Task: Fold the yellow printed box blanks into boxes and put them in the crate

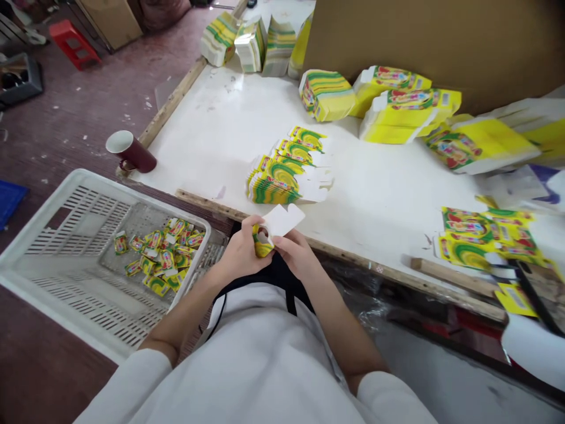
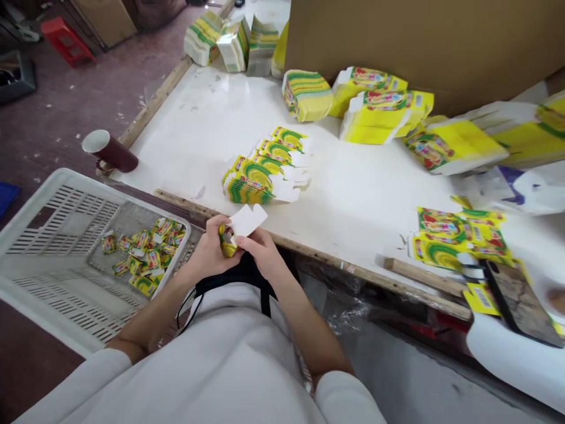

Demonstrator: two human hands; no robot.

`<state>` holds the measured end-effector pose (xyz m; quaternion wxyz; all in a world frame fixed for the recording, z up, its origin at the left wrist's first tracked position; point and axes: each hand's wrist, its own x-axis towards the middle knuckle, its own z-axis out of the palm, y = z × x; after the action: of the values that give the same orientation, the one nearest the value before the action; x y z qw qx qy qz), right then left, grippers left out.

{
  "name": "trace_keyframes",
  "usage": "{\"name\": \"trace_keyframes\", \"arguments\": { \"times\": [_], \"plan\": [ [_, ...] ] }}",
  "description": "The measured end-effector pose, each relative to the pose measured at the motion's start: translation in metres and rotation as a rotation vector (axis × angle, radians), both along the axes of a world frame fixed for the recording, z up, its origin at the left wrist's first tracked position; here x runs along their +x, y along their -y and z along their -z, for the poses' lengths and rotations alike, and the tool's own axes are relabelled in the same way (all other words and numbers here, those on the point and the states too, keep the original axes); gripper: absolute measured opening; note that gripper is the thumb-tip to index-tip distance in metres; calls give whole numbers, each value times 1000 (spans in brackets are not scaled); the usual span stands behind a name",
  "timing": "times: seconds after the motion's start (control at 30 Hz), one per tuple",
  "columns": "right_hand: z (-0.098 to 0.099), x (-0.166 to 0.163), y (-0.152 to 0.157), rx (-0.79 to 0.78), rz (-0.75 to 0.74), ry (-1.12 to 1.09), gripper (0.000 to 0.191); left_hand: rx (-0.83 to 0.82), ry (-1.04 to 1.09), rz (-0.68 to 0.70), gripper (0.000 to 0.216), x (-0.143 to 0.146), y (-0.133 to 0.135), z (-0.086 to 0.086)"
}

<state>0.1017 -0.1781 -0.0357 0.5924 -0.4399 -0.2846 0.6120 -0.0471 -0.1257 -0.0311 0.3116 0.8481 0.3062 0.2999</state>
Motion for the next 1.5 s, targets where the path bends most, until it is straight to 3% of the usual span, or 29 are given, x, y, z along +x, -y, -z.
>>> {"name": "trace_keyframes", "arguments": {
  "times": [0.1,0.2,0.37,0.43,0.6,0.7,0.77,0.87,1.0,1.13,1.27,1.5],
  "plan": [
    [1,-2,-8,-8,11,203,29,73,-109,-34,62,-3,0,-2],
    [7,-2,-8,45,-14,382,38,87,-173,-46,56,-7,-2,-3],
    [9,-6,7,356,-71,723,60,25,-131,80,57,-6,-9,4],
    [8,-8,9,434,-44,820,57,20,-69,86,61,-4,-11,7],
    [11,-1,1,391,293,815,47,-91,23,-342,92,-7,-13,4],
    [15,5,-3,393,414,892,45,-392,221,-402,72,-13,-16,-2],
    [16,7,-3,437,353,1007,43,-568,398,-397,57,-16,-19,-6],
    [16,11,-2,435,250,1111,36,-661,568,-418,57,-18,-24,-10],
    [10,21,-1,424,223,1108,25,-799,690,-446,61,-16,-23,-11],
    [9,22,1,424,213,1096,26,-943,743,-439,60,-9,-8,-11],
    [11,14,2,441,195,1113,29,-980,770,-413,58,-3,1,-11],
    [-2,27,2,504,57,1003,21,-964,772,-386,56,-4,-9,-16]
  ]
}}
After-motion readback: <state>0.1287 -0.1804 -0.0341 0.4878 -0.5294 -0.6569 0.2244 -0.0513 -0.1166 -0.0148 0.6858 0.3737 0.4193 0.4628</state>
